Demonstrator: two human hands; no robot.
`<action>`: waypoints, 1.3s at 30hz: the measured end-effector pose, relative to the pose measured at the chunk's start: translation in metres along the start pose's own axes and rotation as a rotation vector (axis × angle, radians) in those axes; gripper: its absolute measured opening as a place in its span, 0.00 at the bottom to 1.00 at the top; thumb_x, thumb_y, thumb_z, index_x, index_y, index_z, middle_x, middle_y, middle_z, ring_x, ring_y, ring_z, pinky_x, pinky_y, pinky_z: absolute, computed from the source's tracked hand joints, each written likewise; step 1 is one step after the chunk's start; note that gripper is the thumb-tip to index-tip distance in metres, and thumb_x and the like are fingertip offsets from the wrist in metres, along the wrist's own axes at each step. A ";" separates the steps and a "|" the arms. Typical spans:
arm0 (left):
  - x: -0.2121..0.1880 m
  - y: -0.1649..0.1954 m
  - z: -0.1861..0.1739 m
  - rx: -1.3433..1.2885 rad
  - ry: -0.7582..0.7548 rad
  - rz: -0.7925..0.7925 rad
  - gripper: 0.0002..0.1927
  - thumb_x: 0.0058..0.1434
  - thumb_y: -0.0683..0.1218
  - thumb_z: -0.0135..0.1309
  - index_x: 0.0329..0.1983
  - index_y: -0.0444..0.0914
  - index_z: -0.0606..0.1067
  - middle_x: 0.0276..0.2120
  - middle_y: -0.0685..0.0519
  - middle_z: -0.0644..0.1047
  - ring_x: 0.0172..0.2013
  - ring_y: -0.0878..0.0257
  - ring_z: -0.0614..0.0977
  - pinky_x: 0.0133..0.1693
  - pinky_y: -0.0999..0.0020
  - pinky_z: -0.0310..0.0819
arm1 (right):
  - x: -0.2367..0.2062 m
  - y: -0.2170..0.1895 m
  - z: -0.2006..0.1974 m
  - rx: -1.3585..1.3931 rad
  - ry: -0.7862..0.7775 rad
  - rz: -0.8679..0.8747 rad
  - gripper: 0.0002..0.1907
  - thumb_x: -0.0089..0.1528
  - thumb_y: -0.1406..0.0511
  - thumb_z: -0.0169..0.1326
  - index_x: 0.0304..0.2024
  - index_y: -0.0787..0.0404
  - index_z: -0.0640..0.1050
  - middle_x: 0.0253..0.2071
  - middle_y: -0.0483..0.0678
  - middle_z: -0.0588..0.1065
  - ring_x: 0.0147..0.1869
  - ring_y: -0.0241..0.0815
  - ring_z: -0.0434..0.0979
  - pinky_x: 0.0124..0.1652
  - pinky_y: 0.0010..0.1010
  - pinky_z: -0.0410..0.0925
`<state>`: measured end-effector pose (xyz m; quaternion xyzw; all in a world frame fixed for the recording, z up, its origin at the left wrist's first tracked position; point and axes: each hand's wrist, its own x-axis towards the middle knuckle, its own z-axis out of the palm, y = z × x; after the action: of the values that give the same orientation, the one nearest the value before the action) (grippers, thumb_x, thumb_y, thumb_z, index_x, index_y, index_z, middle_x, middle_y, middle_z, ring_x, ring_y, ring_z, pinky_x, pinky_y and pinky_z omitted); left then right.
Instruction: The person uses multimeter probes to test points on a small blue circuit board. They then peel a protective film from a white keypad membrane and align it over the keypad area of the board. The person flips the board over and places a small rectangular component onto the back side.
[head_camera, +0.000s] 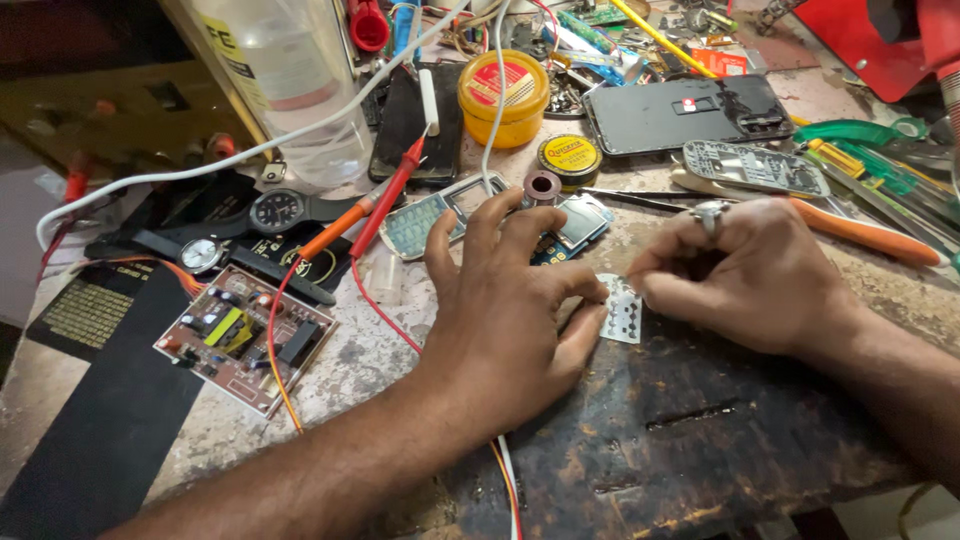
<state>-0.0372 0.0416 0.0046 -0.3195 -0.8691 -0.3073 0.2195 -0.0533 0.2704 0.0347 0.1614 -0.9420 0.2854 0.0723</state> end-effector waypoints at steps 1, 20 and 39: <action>0.001 0.000 0.000 0.004 0.000 0.001 0.07 0.53 0.51 0.64 0.32 0.46 0.84 0.57 0.43 0.71 0.67 0.41 0.59 0.63 0.27 0.36 | -0.002 0.000 0.001 0.009 -0.006 0.017 0.07 0.51 0.66 0.63 0.32 0.58 0.87 0.25 0.42 0.85 0.27 0.26 0.81 0.31 0.22 0.76; 0.001 0.002 0.002 -0.002 0.030 0.019 0.07 0.53 0.51 0.64 0.32 0.46 0.84 0.58 0.42 0.71 0.67 0.41 0.60 0.64 0.28 0.37 | -0.004 0.001 0.004 0.013 -0.005 0.075 0.08 0.54 0.63 0.66 0.32 0.60 0.87 0.23 0.41 0.84 0.26 0.25 0.79 0.29 0.22 0.75; 0.000 0.001 0.002 -0.025 0.031 0.004 0.07 0.53 0.52 0.65 0.33 0.47 0.83 0.58 0.44 0.71 0.68 0.42 0.60 0.64 0.31 0.38 | -0.008 0.005 0.000 0.144 -0.015 -0.027 0.06 0.53 0.65 0.63 0.31 0.61 0.86 0.25 0.43 0.83 0.28 0.25 0.78 0.30 0.22 0.75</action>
<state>-0.0375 0.0435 0.0036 -0.3193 -0.8611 -0.3224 0.2294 -0.0480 0.2765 0.0301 0.1811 -0.9172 0.3502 0.0574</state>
